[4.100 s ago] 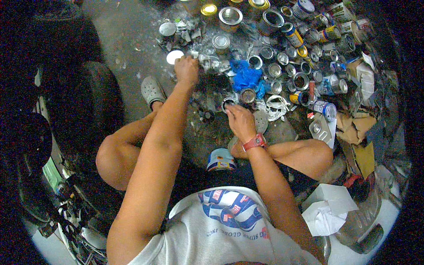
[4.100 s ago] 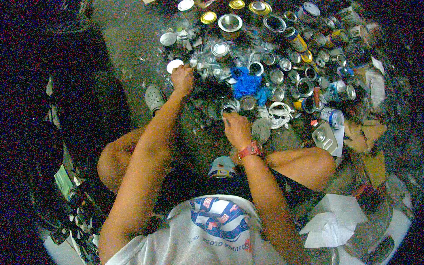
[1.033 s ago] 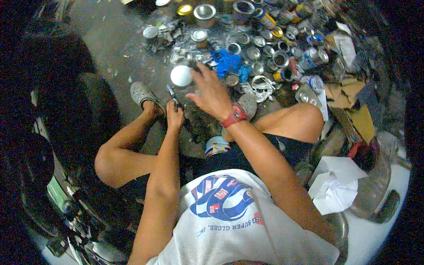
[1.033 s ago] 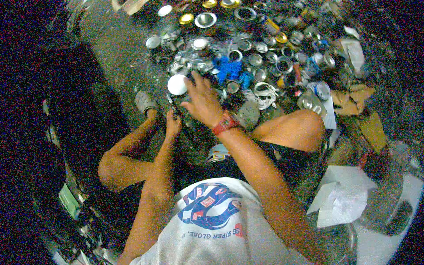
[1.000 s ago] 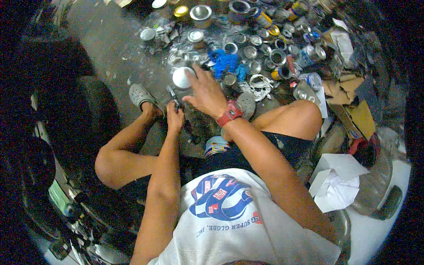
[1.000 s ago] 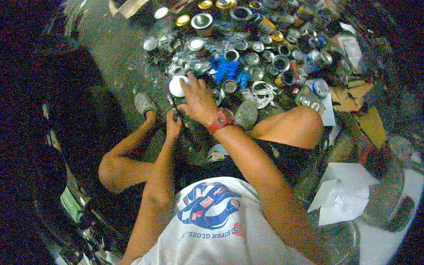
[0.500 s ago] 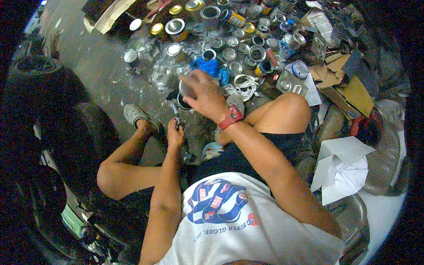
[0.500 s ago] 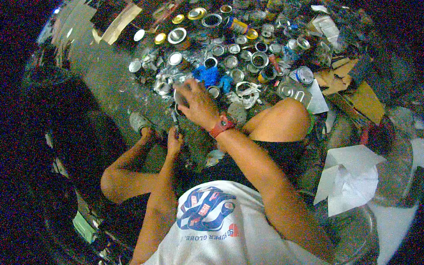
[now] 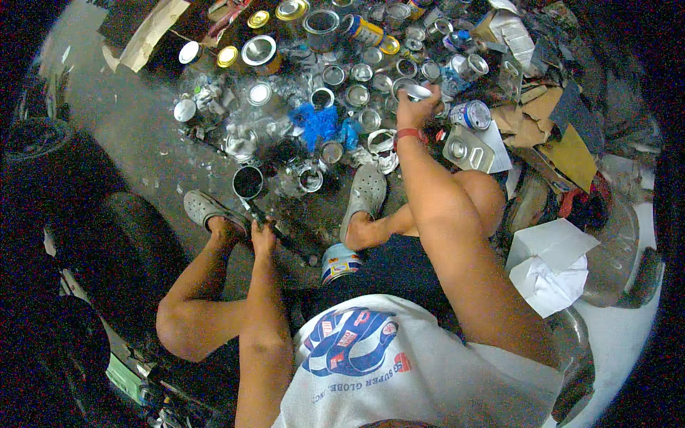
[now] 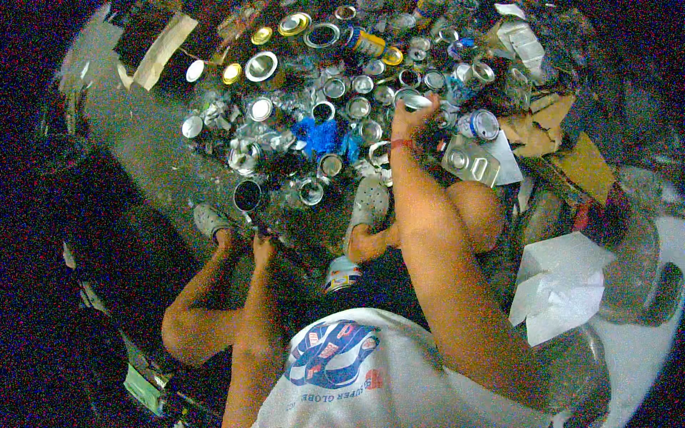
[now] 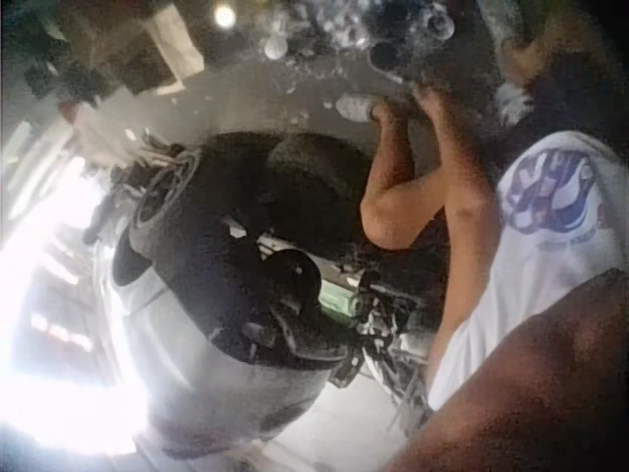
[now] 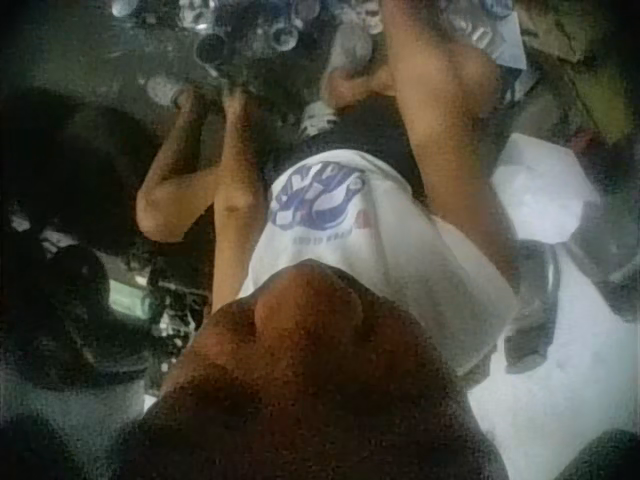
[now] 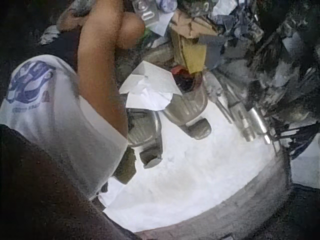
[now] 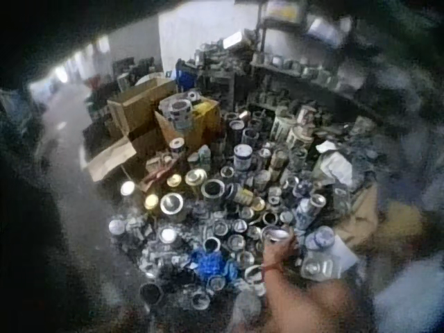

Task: The person sits on the floor and sorts through a large pile of metal cans and debris. They pick up individual cans, inspect them, and place them back into the pile or set them aside.

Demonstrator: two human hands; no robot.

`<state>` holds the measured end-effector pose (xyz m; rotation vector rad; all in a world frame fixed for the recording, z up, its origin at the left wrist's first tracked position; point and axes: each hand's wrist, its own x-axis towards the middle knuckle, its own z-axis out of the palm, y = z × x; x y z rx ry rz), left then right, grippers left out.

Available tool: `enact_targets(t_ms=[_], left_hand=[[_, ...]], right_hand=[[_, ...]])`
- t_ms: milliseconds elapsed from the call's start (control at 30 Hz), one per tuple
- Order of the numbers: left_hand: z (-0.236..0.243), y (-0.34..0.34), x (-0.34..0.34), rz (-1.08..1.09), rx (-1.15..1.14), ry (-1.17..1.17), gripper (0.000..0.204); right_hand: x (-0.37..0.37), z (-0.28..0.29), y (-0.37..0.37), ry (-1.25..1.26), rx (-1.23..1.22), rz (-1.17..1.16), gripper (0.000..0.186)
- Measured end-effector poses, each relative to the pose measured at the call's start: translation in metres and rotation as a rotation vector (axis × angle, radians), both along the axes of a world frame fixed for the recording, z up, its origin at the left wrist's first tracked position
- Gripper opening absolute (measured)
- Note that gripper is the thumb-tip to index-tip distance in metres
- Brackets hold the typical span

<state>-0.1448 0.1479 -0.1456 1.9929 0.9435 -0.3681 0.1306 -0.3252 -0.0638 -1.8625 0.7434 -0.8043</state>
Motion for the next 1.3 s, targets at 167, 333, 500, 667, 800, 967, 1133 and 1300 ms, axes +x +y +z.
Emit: enact_targets(t_ms=[167,333,500,667,800,967,1133,1300], left_hand=[[-0.019,0.026,-0.008,-0.094,0.066,-0.05,0.071],[-0.001,0.02,0.025,-0.051,0.02,0.094,0.069],[0.016,0.027,0.039,0.04,0.044,0.045,0.063],[-0.004,0.045,0.041,0.117,-0.098,-0.078,0.043],[-0.027,0.047,0.026,0.11,-0.232,-0.366,0.028],[-0.016,0.03,0.022,0.008,0.066,-0.334,0.036],[0.007,0.008,0.016,-0.076,0.119,-0.448,0.043],[0.055,-0.022,0.014,-0.205,0.286,-0.528,0.048]], right_hand=[[-0.027,-0.008,0.026,0.21,-0.125,-0.295,0.078],[-0.035,-0.046,0.016,0.173,0.02,-0.357,0.095],[-0.038,-0.048,0.032,0.099,-0.226,-0.198,0.081],[-0.065,-0.034,0.088,0.351,-0.063,0.264,0.07],[-0.089,0.004,0.135,0.621,0.296,0.684,0.071],[-0.12,0.021,0.173,0.507,0.047,0.425,0.046],[-0.138,0.144,0.252,-0.011,-0.394,1.143,0.02],[-0.138,0.133,0.278,0.259,-0.856,1.436,0.033]])
